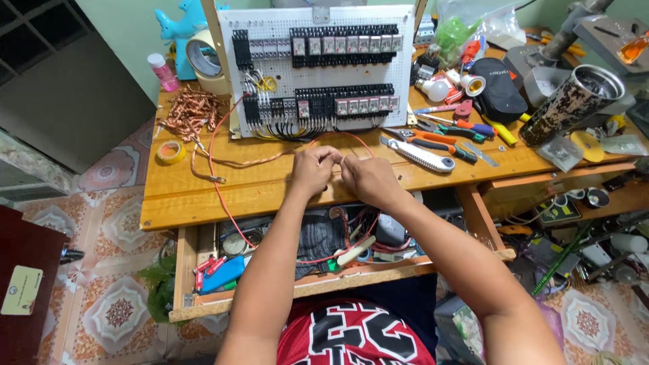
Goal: Wiring an electrical relay panel by stripping wire ends and connecting them to terminals.
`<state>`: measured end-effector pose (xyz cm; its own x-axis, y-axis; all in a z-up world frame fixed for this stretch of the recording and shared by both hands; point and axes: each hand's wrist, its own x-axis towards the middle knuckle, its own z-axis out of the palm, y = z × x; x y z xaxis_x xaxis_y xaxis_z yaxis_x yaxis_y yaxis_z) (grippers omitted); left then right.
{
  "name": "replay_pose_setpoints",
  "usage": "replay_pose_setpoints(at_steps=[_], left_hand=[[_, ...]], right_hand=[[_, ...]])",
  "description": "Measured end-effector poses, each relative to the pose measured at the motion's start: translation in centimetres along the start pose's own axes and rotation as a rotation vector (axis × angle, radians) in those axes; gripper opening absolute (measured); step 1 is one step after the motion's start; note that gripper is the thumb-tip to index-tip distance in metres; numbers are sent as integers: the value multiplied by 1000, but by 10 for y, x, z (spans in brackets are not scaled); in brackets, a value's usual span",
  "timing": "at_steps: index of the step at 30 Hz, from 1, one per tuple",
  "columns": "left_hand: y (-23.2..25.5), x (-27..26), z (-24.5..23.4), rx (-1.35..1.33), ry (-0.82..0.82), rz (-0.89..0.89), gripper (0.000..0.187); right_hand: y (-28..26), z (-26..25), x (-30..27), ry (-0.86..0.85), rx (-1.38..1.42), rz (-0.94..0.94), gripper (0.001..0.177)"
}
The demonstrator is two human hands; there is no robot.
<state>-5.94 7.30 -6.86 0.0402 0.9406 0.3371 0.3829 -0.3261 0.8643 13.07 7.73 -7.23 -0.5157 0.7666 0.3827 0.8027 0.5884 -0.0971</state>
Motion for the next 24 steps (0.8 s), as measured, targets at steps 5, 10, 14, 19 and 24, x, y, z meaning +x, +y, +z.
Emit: replay_pose_setpoints(at_steps=[5,10,14,19,24], left_hand=[[0,0,9,55,42,-32,14],[-3,0,8,75,59,-48,15],[1,-2,0,22,42,-35,16],[15,-11,-8,-46,-2,-37,18],[8,-6,-9,-122,-73,27,17]], right_hand=[[-10,2,-11,18,214,195,32],[-19,-9,-17,43,298,227,33],[-35,-43,-16,1,486,240,33],[-28,-71,-1,-153,902,262,42],[-15,-61,14,-329,1026,235,37]])
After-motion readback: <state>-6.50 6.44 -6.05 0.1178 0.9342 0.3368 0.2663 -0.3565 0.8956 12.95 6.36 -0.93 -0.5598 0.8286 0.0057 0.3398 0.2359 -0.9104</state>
